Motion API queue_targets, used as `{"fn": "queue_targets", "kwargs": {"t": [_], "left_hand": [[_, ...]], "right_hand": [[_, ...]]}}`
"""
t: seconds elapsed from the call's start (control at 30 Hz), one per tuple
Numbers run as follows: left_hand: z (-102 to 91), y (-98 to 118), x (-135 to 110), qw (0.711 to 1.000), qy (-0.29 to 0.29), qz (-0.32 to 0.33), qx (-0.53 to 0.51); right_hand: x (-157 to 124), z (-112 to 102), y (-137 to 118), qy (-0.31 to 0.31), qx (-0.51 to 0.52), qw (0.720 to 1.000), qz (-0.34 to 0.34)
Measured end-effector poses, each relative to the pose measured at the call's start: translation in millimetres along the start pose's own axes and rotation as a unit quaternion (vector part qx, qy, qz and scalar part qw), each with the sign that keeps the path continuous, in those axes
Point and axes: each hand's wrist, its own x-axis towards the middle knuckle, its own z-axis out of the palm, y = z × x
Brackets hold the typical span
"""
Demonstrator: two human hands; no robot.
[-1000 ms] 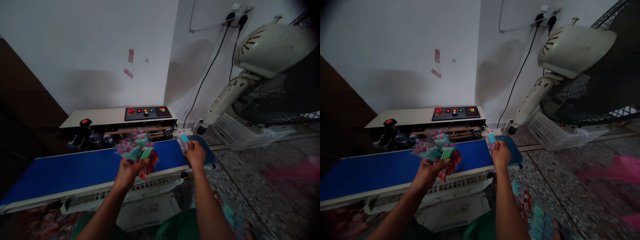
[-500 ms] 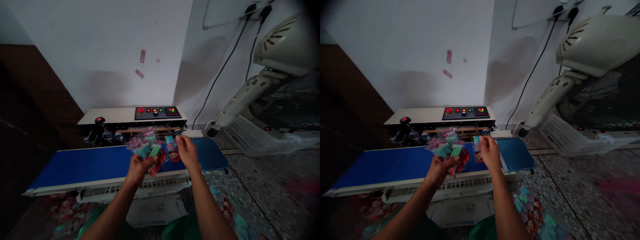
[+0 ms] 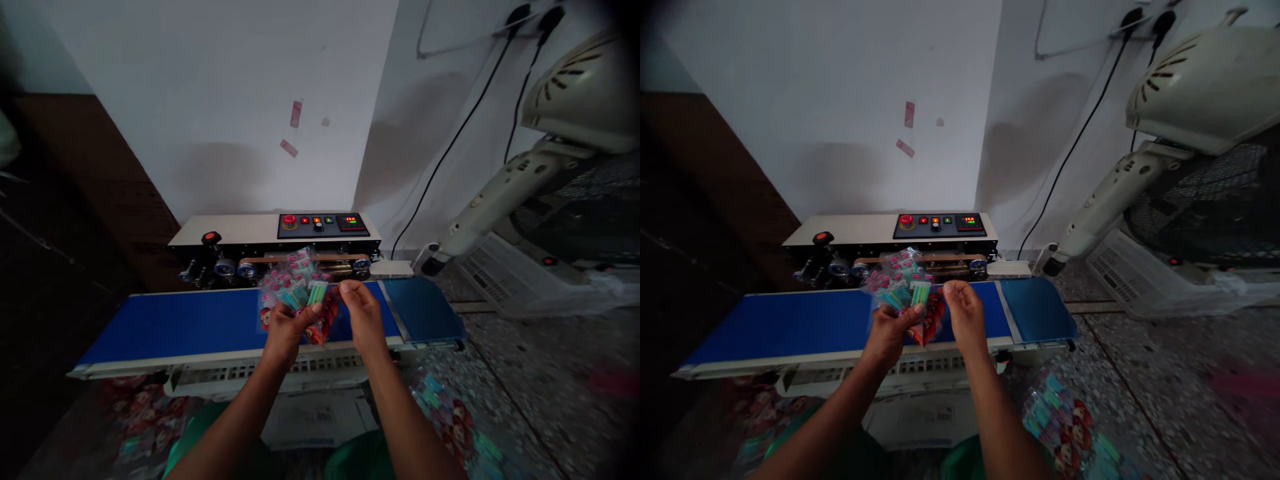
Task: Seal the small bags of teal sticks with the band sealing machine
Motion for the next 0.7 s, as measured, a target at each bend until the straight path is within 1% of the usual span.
{"fn": "queue_targets", "kwargs": {"t": [0.07, 0.1, 0.2, 0.3, 0.37, 0.43, 0.53, 0.63, 0.7], "left_hand": [[1.1, -1.4, 0.0, 1.0, -0.007, 0.01, 0.01], [1.2, -2.6, -0.2, 1.0, -0.008, 0.012, 0.014], [0.5, -6.8, -1.1, 1.0, -0.003, 0.003, 0.015], [1.8, -8.9, -2.5, 1.0, 0.011, -0.014, 0.001], [4.7, -8.3, -3.7, 0.999, 0.022, -0.022, -0.025], [7.6, -7.3, -4.8, 0.998, 0.022, -0.028, -0.056], [7.1, -6.5, -4.0, 0.996, 0.032, -0.027, -0.074], [-2.9, -3.5, 1.2, 0.997, 0.059, -0.006, -0.047], [-12.7, 1.7, 5.4, 0.999, 0.042, 0.007, -0.026]], "right_hand": [[-2.0, 2.7, -0.5, -0.027, -0.008, 1.0, -0.006], [-2.9, 4.2, -0.2, -0.03, -0.01, 0.999, -0.011], [-4.3, 6.9, 1.9, 0.003, 0.011, 1.0, -0.022], [-5.2, 7.1, 2.8, 0.03, 0.043, 0.998, -0.018], [-5.8, 6.7, 2.2, 0.038, 0.036, 0.998, -0.02], [-5.7, 5.8, 1.4, 0.055, 0.01, 0.998, -0.035], [-2.0, 0.1, 0.6, 0.119, -0.021, 0.99, -0.069], [5.2, -14.6, -1.5, 0.182, -0.069, 0.974, -0.111], [9.3, -27.0, -4.0, 0.195, -0.152, 0.957, -0.155]]}}
